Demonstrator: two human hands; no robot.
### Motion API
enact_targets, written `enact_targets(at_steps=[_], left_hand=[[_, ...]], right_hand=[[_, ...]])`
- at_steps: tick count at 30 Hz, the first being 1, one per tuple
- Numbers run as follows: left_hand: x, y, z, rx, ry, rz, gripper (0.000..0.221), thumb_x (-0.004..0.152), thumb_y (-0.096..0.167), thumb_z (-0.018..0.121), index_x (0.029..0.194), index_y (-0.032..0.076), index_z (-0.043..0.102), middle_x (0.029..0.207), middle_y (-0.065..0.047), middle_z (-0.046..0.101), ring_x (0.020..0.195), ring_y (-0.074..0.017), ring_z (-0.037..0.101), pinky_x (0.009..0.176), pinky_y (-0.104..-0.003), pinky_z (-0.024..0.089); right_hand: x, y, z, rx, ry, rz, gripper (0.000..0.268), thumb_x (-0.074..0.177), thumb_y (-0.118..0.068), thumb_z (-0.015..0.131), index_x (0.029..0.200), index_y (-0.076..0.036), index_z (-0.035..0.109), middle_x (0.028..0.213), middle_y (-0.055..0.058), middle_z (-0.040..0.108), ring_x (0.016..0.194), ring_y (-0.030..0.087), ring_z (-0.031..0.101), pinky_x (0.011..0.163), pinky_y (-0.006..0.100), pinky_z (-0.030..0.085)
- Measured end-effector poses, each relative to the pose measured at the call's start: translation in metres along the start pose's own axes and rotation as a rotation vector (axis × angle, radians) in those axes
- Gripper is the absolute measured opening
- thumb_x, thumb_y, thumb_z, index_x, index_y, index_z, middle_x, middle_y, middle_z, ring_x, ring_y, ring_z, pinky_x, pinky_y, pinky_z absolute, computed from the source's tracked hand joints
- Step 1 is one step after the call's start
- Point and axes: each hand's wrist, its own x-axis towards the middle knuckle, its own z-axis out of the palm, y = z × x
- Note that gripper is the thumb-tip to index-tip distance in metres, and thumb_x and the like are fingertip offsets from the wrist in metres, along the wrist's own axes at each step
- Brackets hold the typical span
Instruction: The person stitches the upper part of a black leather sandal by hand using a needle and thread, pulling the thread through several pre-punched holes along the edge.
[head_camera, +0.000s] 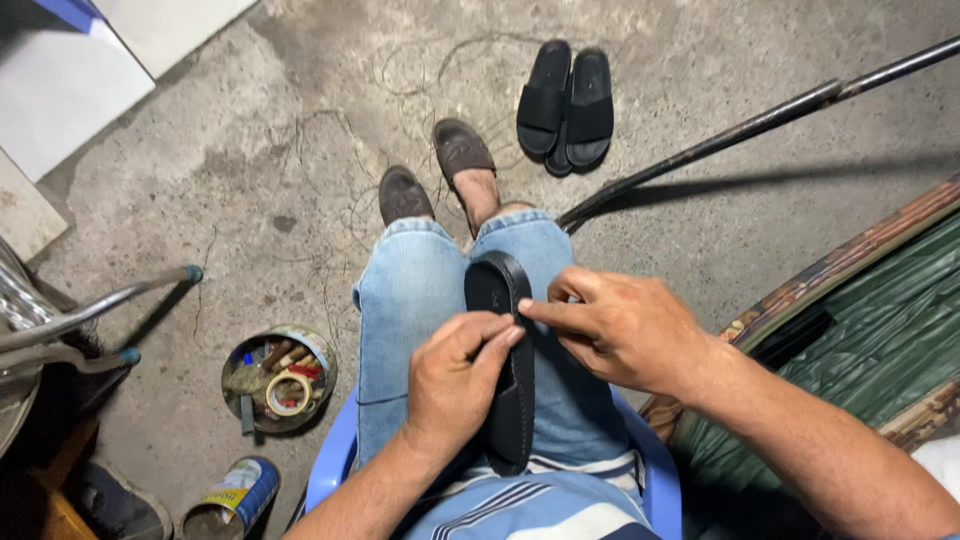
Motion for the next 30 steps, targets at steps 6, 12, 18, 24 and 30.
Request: enact_targets(at_steps=[6,12,18,24,30], left_hand=[[-0.002,-0.008,0.005,-0.006,0.024,0.063,0.009,0.080,0.013,0.067,0.086,0.009,0.070,0.086,-0.006,0.070,0.079,-0.0145,0.067,0.075,-0.024,0.053],[0.034,0.027,-0.070,0.660,-0.615,0.061,0.020,0.083,0.032,0.054,0.086,0.015,0.065,0.116,0.001,0.056,0.089,-0.0310,0.058,0.061,-0.052,0.050],[0.028,0.015,-0.051,-0.821,-0.490,-0.512,0.011,0.081,0.015,0.063,0.083,0.003,0.063,0.105,-0.013,0.064,0.065,-0.0176,0.061,0.045,-0.022,0.048],[0.046,0.012,-0.051,0.391,-0.408,0.003,0.027,0.085,0.019,0.056,0.111,0.015,0.049,0.083,-0.012,0.066,0.069,-0.0370,0.066,0.056,-0.048,0.052],[0.059,0.029,-0.053,0.138,-0.699,-0.059,0.045,0.075,0.006,0.049,0.119,0.014,0.041,0.069,-0.016,0.063,0.062,-0.0388,0.067,0.056,-0.046,0.054]], right_hand=[[0.005,-0.012,0.013,-0.039,0.211,-0.031,0.021,0.082,-0.020,0.062,0.103,-0.017,0.063,0.090,0.001,0.059,0.068,0.021,0.060,0.057,0.032,0.048],[0.009,-0.027,-0.004,0.023,-0.030,0.112,0.029,0.085,-0.024,0.055,0.113,-0.016,0.060,0.091,0.002,0.060,0.072,0.026,0.062,0.051,0.042,0.049],[0.018,-0.024,-0.004,0.094,-0.114,0.136,0.031,0.085,-0.024,0.051,0.113,-0.016,0.060,0.092,0.003,0.063,0.082,0.027,0.062,0.057,0.044,0.050],[0.022,-0.031,-0.012,0.183,-0.059,0.309,0.021,0.083,-0.028,0.057,0.100,-0.022,0.067,0.086,-0.003,0.067,0.079,0.021,0.067,0.062,0.033,0.054],[0.018,-0.030,-0.006,0.135,-0.034,0.269,0.022,0.081,-0.023,0.058,0.102,-0.023,0.065,0.089,-0.003,0.066,0.082,0.022,0.066,0.064,0.035,0.054]])
